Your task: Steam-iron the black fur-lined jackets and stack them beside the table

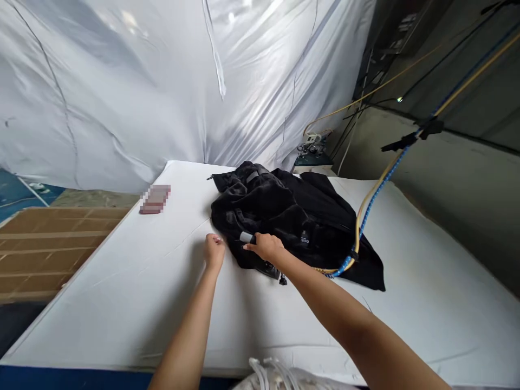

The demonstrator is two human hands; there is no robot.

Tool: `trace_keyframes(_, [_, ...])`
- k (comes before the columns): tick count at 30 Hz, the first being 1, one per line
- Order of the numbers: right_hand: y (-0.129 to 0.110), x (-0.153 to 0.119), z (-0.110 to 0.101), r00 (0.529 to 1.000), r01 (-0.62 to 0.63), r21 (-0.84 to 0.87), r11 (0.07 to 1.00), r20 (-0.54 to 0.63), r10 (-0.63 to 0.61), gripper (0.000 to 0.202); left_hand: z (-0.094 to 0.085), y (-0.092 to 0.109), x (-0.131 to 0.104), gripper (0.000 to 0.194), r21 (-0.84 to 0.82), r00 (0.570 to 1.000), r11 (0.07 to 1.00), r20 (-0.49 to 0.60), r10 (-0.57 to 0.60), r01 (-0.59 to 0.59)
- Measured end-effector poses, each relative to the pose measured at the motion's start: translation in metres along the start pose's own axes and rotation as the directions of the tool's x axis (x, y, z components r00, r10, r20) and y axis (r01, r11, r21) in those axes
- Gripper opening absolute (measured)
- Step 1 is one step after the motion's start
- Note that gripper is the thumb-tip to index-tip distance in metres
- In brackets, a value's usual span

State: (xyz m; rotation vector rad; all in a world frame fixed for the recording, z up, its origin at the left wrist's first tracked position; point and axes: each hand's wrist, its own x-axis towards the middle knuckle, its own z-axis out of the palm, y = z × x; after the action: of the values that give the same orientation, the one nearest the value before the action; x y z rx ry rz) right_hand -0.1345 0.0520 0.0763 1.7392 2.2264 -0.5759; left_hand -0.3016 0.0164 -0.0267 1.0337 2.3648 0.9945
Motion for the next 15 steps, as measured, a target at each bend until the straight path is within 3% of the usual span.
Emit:
trace_keyframes(3, [0.014,-0.008,0.002,0.999,-0.019,-0.011,1.000,-0.030,0.019,0.060,-0.005,0.007,-0.022,0.026,0.126,0.989,0.987,0.103,-0.108,0.095])
trace_keyframes(7, [0.037,-0.014,-0.002,0.995,-0.098,-0.015,0.995,-0.023,0.097,0.061,-0.001,0.027,-0.044,0.041,0.259,0.961,0.960,0.222,-0.166,0.106])
trace_keyframes(11, [0.056,-0.019,-0.007,0.994,-0.111,-0.036,0.993,-0.012,0.111,0.061,0.004,0.033,-0.050,0.026,0.265,0.961,0.964,0.257,-0.097,0.026])
trace_keyframes(15, [0.072,-0.029,-0.007,0.999,-0.048,-0.053,0.997,0.023,0.050,0.060,0.001,0.019,-0.054,0.016,0.259,0.979,0.965,0.204,-0.017,-0.037])
